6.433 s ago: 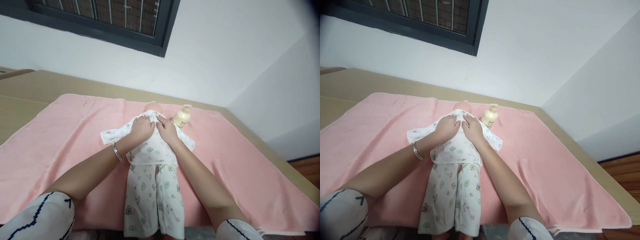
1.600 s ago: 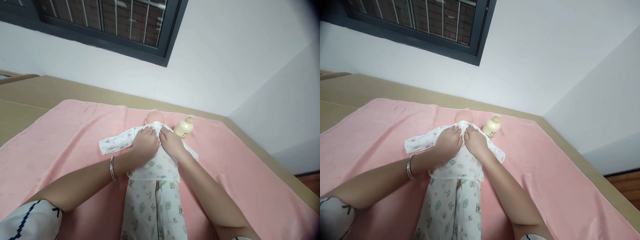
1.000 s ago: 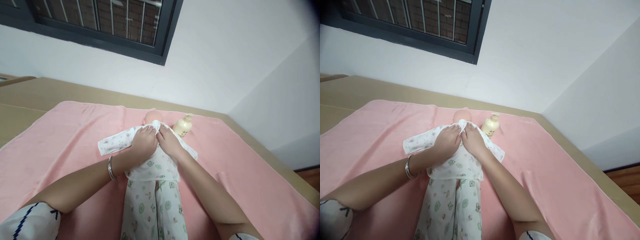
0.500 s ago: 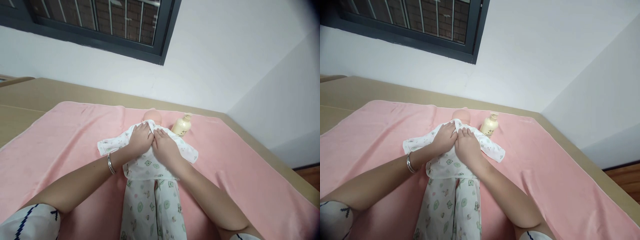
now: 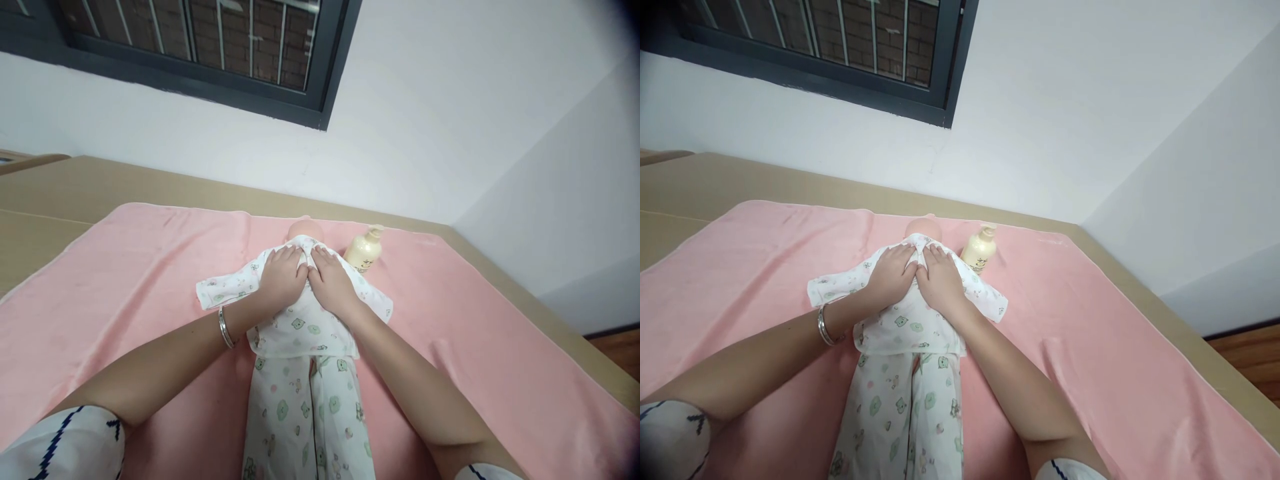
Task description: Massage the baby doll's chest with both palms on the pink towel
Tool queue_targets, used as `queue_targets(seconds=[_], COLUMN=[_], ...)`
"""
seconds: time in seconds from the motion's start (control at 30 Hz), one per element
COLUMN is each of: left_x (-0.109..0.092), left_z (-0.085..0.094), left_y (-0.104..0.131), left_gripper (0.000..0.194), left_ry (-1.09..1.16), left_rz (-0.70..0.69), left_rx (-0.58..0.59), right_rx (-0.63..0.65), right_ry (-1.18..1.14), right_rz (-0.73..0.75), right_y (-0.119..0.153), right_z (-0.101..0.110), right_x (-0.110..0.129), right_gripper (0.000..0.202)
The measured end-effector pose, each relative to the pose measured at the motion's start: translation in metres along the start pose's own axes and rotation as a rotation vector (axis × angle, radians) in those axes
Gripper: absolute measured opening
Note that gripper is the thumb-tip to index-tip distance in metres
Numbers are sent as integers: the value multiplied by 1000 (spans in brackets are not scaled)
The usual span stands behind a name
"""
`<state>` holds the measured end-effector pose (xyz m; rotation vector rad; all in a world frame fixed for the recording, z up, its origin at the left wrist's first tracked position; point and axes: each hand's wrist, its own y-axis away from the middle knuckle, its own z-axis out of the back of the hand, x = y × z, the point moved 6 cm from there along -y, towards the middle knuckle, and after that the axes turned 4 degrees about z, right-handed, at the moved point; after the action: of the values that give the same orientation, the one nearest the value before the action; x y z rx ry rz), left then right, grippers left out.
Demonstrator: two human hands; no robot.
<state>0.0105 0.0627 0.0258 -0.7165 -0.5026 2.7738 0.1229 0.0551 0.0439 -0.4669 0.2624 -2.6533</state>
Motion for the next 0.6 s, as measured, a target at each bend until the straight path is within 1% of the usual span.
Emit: queue_targets(seconds=[0.13,0.6], left_x=[0,0], left_z=[0,1], left_y=[0,1], left_gripper=[46,42], left_ry=[9,10], left_rz=[2,8], left_rx=[-1,-26], right_rx=[-3,-24], right_ry=[-7,-20], right_rz=[1,8], right_y=[0,0], right_z=[0,-1], right_x=[0,-2], right_gripper=[56,55])
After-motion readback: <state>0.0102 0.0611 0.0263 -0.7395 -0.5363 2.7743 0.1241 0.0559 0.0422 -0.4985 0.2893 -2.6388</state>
